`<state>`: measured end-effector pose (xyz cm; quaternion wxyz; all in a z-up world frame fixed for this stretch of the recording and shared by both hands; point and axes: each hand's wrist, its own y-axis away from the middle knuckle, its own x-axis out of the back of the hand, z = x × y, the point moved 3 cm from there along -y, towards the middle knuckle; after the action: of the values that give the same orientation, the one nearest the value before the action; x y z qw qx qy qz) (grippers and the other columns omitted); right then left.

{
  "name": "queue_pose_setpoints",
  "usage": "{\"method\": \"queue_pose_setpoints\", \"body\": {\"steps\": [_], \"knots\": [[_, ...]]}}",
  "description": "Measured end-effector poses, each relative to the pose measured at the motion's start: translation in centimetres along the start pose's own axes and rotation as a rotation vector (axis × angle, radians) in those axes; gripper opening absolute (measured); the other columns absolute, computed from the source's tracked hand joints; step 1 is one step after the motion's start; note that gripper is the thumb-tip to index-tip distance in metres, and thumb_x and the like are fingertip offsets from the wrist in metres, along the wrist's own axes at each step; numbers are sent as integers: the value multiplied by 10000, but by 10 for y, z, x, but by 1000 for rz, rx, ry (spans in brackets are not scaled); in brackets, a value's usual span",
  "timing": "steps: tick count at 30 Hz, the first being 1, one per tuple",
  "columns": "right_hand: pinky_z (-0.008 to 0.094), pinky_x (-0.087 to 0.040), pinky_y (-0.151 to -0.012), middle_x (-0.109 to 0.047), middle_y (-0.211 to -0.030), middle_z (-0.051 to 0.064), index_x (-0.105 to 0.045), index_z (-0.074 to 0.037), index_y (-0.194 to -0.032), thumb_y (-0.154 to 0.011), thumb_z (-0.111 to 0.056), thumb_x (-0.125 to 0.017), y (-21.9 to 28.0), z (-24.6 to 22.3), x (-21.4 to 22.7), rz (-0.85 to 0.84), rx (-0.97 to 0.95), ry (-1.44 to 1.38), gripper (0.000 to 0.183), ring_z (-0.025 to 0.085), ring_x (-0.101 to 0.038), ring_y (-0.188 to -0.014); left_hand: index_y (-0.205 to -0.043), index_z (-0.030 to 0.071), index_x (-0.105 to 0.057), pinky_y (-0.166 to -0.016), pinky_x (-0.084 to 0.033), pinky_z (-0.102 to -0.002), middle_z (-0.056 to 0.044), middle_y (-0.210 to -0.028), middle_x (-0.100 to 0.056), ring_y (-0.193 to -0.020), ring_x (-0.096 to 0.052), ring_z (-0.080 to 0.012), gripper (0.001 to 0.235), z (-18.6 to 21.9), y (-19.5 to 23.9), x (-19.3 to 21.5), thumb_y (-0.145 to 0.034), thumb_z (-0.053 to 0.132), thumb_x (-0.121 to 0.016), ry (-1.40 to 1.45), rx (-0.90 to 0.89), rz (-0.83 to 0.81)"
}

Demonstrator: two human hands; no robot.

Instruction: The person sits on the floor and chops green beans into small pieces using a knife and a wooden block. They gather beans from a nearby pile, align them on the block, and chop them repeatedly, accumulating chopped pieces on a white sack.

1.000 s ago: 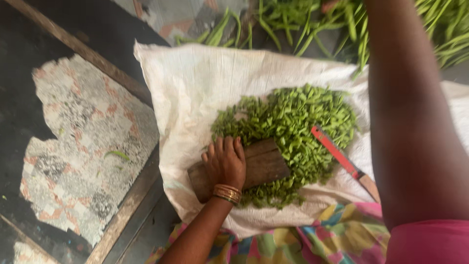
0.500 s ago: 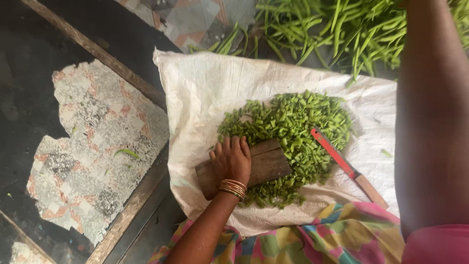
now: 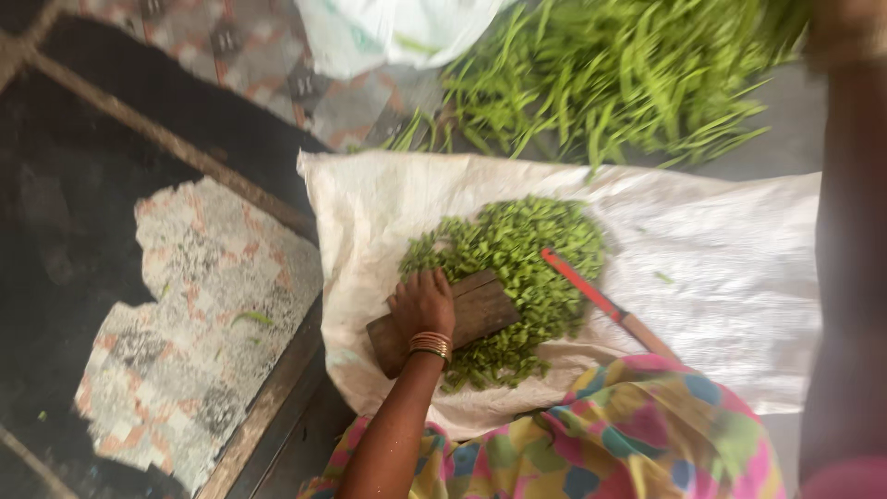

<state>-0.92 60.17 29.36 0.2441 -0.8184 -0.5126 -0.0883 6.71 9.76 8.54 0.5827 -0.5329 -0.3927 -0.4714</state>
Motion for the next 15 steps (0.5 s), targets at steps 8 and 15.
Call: {"method": "queue_pose_setpoints", "body": {"steps": [8, 15], "knots": [[311, -542, -903, -705, -1174, 8, -613, -90, -1345, -914, -119, -695, 219, -101, 63, -189, -127, -297, 439, 125, -657, -1044, -966, 137, -698, -783, -510, -500, -74, -948, -723, -880, -685, -311, 595, -6, 3, 17, -765, 696, -665, 361, 4, 21], [394, -606, -796, -697, -1052, 71, -582, -5, -1314, -855, -88, -727, 387, -128, 10, -410, -586, -965, 488, 214, -703, -959, -1531, 34, -428, -1181, -379, -370, -105, -1525, -511, -1415, -476, -193, 792, 50, 104, 76, -972, 547, -654, 1636, -352, -630]]}}
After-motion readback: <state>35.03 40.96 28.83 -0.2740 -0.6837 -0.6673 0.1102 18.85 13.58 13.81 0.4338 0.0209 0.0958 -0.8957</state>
